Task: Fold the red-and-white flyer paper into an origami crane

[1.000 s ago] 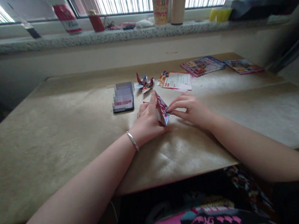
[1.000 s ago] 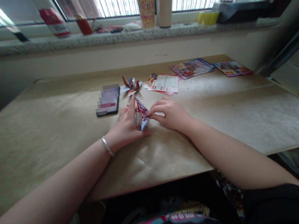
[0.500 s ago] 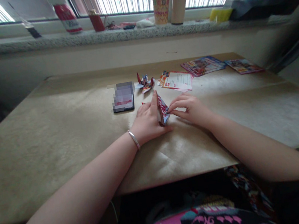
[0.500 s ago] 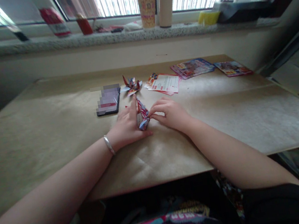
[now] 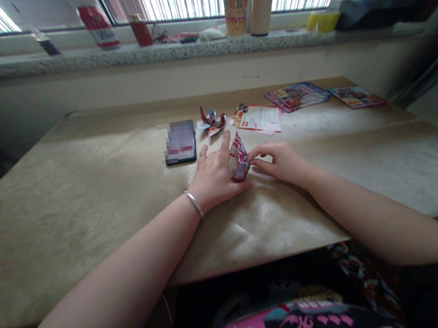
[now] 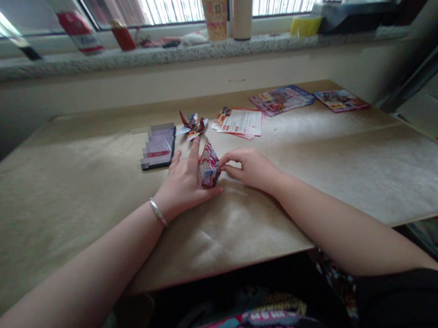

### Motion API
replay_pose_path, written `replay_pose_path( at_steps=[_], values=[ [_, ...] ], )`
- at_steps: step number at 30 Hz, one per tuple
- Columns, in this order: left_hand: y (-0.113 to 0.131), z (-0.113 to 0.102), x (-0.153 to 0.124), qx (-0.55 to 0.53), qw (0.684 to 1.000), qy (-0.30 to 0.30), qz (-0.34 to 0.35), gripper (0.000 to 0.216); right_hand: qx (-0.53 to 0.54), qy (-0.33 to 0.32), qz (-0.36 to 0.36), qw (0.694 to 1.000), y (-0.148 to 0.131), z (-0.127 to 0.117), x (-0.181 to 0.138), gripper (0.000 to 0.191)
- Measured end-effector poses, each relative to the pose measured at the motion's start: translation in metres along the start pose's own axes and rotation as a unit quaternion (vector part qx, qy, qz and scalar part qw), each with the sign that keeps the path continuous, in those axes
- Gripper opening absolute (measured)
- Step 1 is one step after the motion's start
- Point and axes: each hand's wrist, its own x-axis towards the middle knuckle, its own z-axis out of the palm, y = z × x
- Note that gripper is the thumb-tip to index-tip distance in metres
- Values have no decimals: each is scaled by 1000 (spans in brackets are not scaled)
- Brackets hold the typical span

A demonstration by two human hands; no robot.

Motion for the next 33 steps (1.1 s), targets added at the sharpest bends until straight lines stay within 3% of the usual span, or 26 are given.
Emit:
replay_pose_path(
  at_steps=[6, 14, 23, 33],
  values=[
    [7, 1, -3, 9, 1000, 0, -24, 130, 11, 15, 7, 1000, 0, 2, 1, 16],
    [0, -3, -1, 8, 996, 83, 16, 114, -19, 56, -37, 998, 2, -7, -1, 13],
    [10, -11, -2, 11, 998, 61, 6, 121, -50, 60, -81, 994, -3, -8, 0, 11],
    [6, -11, -3, -5, 995, 94, 45, 102, -70, 49, -163, 983, -5, -14, 0, 8]
  ],
)
